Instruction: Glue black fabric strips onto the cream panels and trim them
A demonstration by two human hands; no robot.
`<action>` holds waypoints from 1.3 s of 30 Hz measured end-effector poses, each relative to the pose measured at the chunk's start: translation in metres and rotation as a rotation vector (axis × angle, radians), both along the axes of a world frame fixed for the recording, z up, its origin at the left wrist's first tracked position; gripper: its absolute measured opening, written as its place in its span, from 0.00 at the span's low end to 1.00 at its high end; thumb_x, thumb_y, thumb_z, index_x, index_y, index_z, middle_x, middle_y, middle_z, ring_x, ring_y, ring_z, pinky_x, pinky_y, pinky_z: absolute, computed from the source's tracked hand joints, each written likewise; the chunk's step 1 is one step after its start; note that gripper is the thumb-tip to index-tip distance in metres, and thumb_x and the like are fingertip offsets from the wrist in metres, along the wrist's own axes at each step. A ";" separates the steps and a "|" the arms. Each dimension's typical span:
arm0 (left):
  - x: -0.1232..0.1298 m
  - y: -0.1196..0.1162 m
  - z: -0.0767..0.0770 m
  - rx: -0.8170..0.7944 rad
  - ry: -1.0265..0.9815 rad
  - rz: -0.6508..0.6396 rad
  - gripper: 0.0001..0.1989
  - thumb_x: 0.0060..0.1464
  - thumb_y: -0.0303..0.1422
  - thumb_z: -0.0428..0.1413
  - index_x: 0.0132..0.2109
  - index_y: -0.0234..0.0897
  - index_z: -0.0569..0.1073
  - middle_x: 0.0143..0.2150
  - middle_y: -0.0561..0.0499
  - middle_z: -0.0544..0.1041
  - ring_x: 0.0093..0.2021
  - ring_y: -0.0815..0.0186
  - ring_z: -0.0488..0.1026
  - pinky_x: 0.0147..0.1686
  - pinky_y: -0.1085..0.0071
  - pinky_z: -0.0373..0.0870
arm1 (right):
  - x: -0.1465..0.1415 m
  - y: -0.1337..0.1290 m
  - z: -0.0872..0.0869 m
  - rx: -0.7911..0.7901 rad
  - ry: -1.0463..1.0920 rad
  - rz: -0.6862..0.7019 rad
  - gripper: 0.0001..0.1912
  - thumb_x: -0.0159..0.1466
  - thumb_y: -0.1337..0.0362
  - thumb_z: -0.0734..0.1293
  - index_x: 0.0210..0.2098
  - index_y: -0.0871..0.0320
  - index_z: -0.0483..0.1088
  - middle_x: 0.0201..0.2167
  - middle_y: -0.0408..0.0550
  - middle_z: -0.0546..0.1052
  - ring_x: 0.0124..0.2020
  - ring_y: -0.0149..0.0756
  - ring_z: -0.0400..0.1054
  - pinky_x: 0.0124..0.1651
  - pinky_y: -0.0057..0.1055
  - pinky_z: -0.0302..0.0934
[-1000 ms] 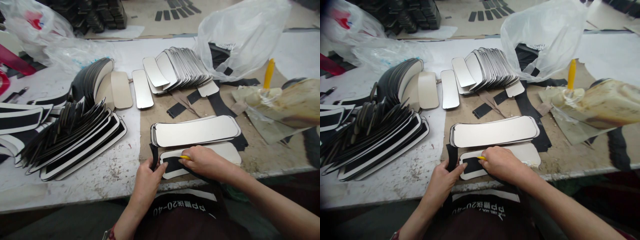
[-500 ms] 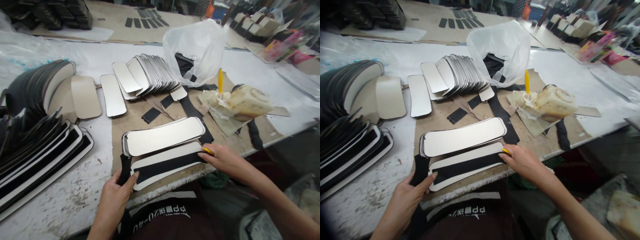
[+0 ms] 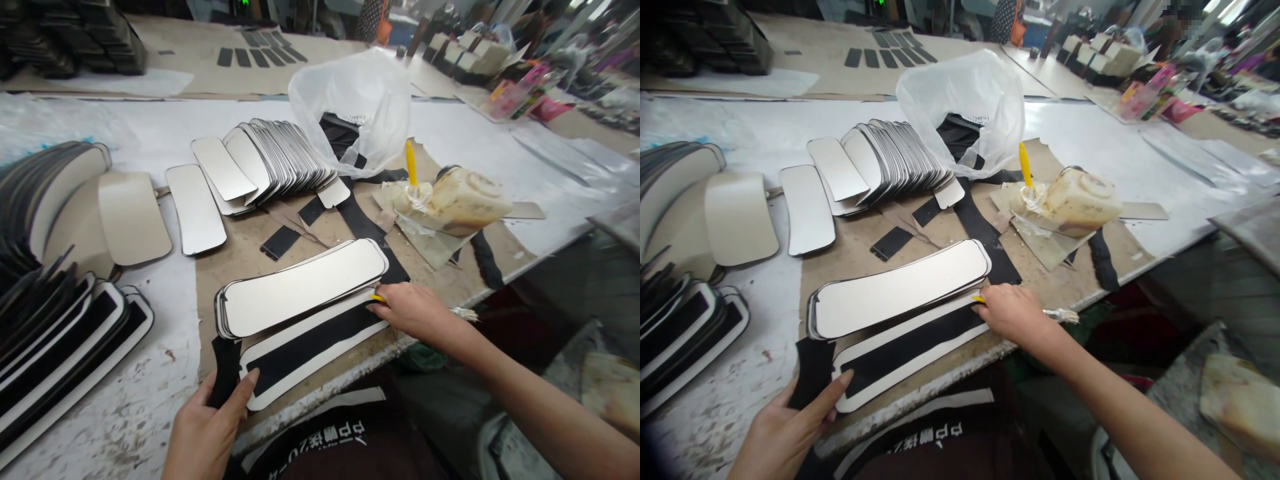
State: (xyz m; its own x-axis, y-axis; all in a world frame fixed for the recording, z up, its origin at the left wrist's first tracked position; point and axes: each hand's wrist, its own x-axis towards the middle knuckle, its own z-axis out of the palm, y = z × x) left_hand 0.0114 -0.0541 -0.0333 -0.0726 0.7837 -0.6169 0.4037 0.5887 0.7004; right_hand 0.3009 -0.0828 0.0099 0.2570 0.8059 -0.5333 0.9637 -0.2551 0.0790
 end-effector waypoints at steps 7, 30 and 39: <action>-0.004 0.002 -0.005 -0.039 0.049 -0.035 0.26 0.33 0.53 0.62 0.30 0.34 0.69 0.14 0.56 0.64 0.18 0.68 0.57 0.19 0.74 0.52 | 0.009 0.012 0.004 -0.068 0.075 0.040 0.15 0.63 0.57 0.60 0.39 0.60 0.72 0.36 0.58 0.77 0.42 0.48 0.71 0.40 0.35 0.60; -0.014 0.004 -0.022 -0.030 0.000 -0.028 0.25 0.31 0.50 0.65 0.28 0.34 0.68 0.15 0.55 0.66 0.18 0.69 0.59 0.18 0.74 0.53 | 0.026 0.009 -0.011 0.052 0.125 -0.015 0.20 0.58 0.50 0.63 0.34 0.61 0.74 0.31 0.60 0.77 0.37 0.53 0.71 0.35 0.36 0.59; -0.003 0.003 -0.010 0.087 0.011 -0.050 0.24 0.35 0.51 0.63 0.27 0.34 0.67 0.13 0.56 0.63 0.17 0.70 0.55 0.19 0.75 0.50 | 0.042 -0.021 -0.020 0.348 0.391 -0.176 0.24 0.65 0.48 0.50 0.23 0.57 0.60 0.20 0.43 0.67 0.24 0.32 0.62 0.28 0.27 0.50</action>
